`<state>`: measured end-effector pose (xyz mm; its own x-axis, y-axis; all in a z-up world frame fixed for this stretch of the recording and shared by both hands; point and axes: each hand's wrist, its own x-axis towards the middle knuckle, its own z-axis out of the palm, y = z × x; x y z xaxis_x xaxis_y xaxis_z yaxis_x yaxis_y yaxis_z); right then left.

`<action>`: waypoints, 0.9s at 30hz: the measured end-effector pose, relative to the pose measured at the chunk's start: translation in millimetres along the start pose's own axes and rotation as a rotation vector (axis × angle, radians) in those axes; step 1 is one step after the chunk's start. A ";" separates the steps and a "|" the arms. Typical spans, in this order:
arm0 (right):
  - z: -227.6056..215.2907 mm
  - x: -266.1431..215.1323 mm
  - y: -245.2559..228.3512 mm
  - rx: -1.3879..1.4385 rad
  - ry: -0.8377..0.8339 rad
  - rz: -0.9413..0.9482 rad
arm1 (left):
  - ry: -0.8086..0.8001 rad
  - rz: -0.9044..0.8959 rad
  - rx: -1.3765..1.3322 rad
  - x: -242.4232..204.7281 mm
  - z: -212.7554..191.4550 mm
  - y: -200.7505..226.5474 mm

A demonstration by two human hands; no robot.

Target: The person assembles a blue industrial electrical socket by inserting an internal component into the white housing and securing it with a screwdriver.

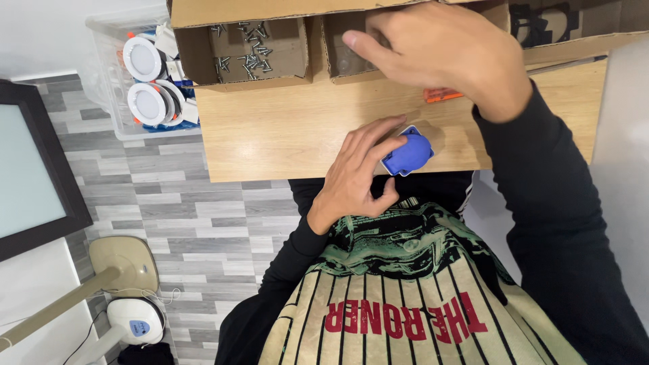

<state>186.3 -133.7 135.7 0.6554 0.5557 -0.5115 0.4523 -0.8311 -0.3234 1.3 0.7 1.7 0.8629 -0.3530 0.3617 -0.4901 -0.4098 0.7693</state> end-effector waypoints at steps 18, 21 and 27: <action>112.6 -99.5 73.5 0.850 0.785 -0.560 | -0.069 0.067 0.082 12.3 -4.0 -24.1; 151.6 -99.8 95.4 0.952 0.894 -0.471 | 0.062 0.045 0.273 -2.3 -3.6 -42.1; 193.7 -89.3 116.2 1.056 0.936 -0.498 | 0.126 -0.013 0.221 4.6 -47.4 -21.9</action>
<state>63.2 -283.7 -10.4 0.8942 0.2501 0.3713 0.3739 0.0386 -0.9266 21.8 47.9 11.5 0.8713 -0.2444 0.4255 -0.4816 -0.5925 0.6458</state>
